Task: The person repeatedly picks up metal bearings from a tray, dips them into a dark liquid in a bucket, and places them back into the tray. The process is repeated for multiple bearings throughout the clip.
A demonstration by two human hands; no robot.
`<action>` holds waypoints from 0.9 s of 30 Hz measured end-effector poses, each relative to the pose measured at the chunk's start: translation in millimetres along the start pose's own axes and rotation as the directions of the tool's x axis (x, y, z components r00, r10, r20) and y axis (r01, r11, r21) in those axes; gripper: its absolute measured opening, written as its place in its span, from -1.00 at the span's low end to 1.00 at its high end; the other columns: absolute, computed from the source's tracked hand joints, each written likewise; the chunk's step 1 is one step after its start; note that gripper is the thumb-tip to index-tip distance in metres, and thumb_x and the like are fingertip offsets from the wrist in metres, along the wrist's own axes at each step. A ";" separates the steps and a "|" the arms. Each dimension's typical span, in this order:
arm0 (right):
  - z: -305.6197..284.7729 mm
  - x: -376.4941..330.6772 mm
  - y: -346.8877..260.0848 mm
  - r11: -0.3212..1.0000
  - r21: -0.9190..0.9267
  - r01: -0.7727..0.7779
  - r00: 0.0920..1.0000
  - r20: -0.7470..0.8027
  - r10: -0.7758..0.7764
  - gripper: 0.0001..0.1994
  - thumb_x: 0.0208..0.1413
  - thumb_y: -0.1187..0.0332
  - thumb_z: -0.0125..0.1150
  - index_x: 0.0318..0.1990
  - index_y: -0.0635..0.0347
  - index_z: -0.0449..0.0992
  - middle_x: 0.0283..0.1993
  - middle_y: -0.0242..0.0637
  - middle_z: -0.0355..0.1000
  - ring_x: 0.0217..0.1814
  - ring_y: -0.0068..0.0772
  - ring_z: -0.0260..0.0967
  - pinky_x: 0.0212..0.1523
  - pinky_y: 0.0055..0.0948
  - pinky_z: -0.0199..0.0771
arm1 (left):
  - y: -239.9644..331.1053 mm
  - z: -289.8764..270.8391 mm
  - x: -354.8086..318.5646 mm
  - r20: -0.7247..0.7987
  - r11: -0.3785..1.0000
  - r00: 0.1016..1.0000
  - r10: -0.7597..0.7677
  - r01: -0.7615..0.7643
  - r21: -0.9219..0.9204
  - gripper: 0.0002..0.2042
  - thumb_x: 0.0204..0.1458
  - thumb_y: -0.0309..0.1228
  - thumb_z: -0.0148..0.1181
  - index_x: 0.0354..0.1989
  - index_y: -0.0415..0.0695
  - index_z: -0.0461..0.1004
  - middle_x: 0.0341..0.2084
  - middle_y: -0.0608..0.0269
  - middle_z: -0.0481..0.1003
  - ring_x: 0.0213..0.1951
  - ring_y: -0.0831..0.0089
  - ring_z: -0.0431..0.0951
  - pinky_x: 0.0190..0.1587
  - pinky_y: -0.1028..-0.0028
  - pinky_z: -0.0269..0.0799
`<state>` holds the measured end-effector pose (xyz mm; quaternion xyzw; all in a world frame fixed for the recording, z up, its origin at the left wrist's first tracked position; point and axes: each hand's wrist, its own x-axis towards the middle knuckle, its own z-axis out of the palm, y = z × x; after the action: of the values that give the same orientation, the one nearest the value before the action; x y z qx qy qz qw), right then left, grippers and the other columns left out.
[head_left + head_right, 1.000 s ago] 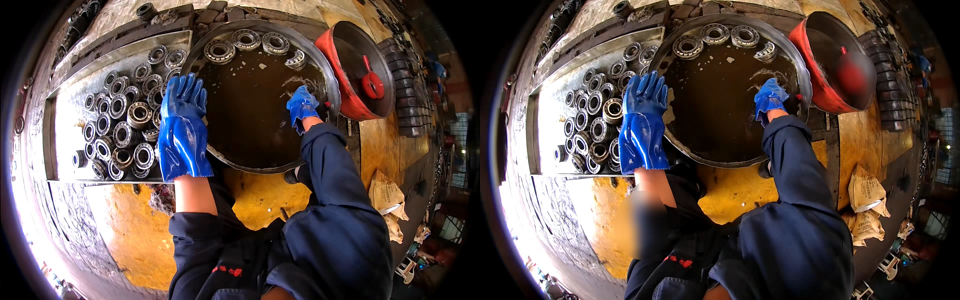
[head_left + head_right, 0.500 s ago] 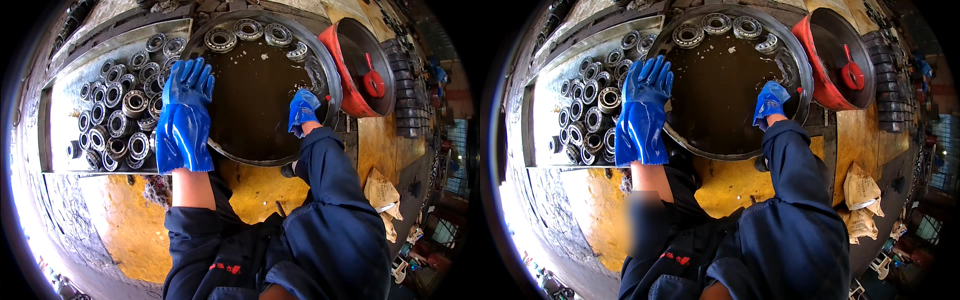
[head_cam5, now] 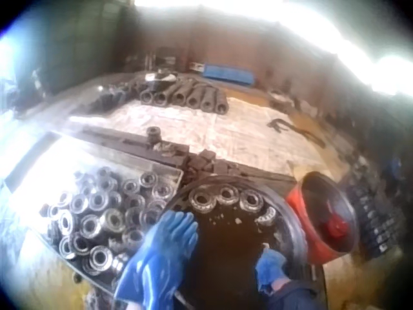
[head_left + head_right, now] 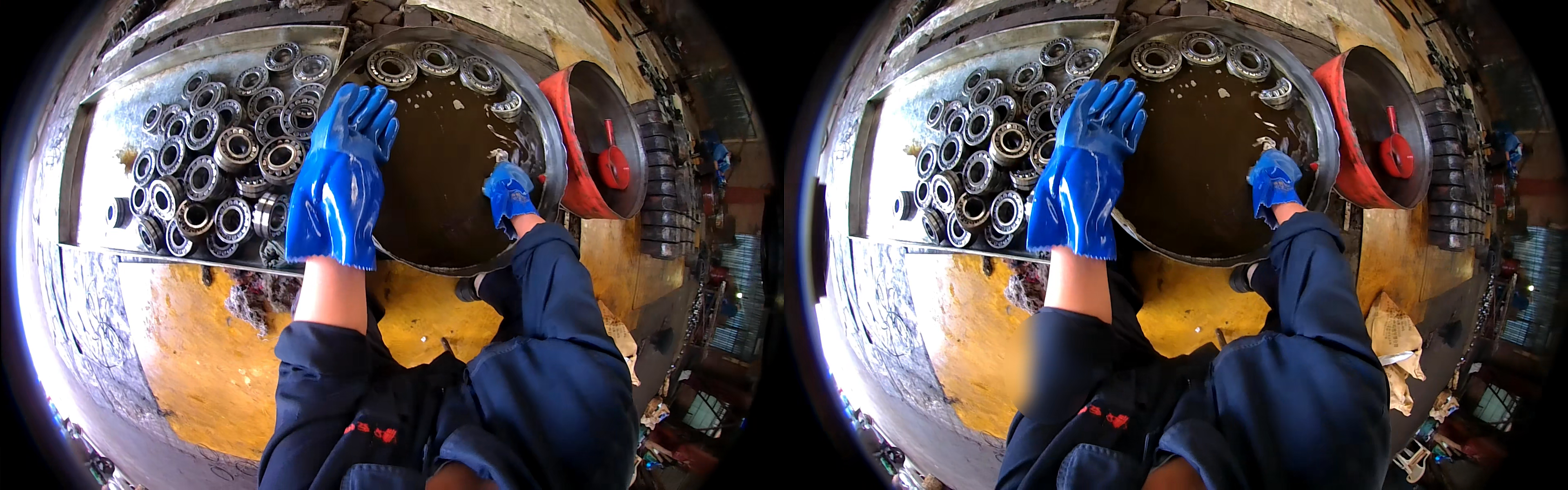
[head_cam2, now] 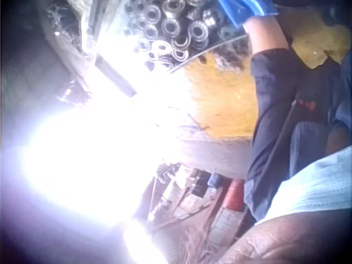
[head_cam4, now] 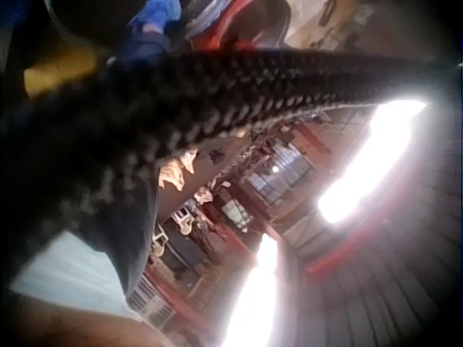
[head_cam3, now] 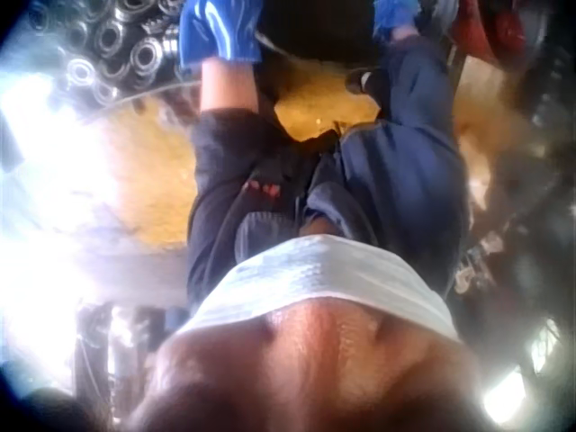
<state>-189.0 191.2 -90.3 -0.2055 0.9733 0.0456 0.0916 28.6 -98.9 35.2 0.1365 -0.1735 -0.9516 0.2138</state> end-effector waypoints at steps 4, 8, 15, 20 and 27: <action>-42.2 -20.0 -32.8 0.978 0.191 0.085 0.976 0.182 -0.120 -0.47 0.08 -0.08 0.25 0.04 0.14 0.63 -0.04 0.07 0.61 -0.05 0.17 0.56 -0.01 -0.09 0.54 | 1.6 -6.1 7.4 0.124 0.998 0.992 0.038 -0.031 -0.060 -0.51 0.36 -0.22 -0.02 0.35 -0.27 0.25 0.28 -0.11 0.36 0.29 0.07 0.40 0.34 0.17 0.34; -16.5 -41.3 -20.1 0.639 0.731 -0.240 0.874 0.449 -0.185 -0.45 0.05 -0.14 0.29 0.03 0.09 0.64 -0.04 0.06 0.60 -0.05 0.22 0.54 0.03 -0.07 0.50 | 1.7 -7.2 15.4 0.244 0.994 0.969 0.051 -0.025 -0.106 -0.52 0.37 -0.25 -0.06 0.36 -0.27 0.23 0.28 -0.12 0.35 0.29 0.08 0.39 0.35 0.18 0.31; -9.0 -86.0 -42.8 0.666 0.736 -0.117 0.836 0.435 -0.334 -0.41 0.02 -0.20 0.30 -0.02 0.11 0.66 -0.07 0.06 0.61 -0.04 0.20 0.54 0.02 -0.06 0.49 | 6.9 -16.1 22.6 0.370 0.989 0.926 0.080 -0.027 -0.145 -0.53 0.39 -0.31 -0.12 0.40 -0.29 0.19 0.29 -0.13 0.34 0.30 0.09 0.37 0.37 0.20 0.27; -25.9 -88.8 -55.8 0.789 0.601 0.128 0.844 0.352 -0.406 -0.39 -0.01 -0.24 0.32 -0.07 0.13 0.67 -0.10 0.05 0.62 -0.03 0.19 0.54 0.02 -0.06 0.48 | 6.1 -14.3 16.7 0.384 0.985 0.918 0.095 -0.032 -0.167 -0.53 0.40 -0.32 -0.13 0.40 -0.28 0.18 0.29 -0.13 0.33 0.31 0.09 0.36 0.38 0.20 0.26; -28.6 -80.9 -65.8 0.950 0.286 0.125 0.798 0.540 -0.267 -0.40 -0.08 -0.20 0.33 -0.10 0.17 0.67 -0.13 0.10 0.60 -0.04 0.13 0.56 0.03 -0.07 0.51 | -3.1 -9.0 12.7 0.378 0.988 0.922 0.083 -0.027 -0.152 -0.53 0.40 -0.31 -0.14 0.41 -0.27 0.17 0.29 -0.13 0.32 0.31 0.08 0.35 0.39 0.19 0.25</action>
<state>-94.0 159.3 -49.7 -0.2700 0.8722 -0.0207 0.4074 19.4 -104.5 23.5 -0.0726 -0.1464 -0.9636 0.2118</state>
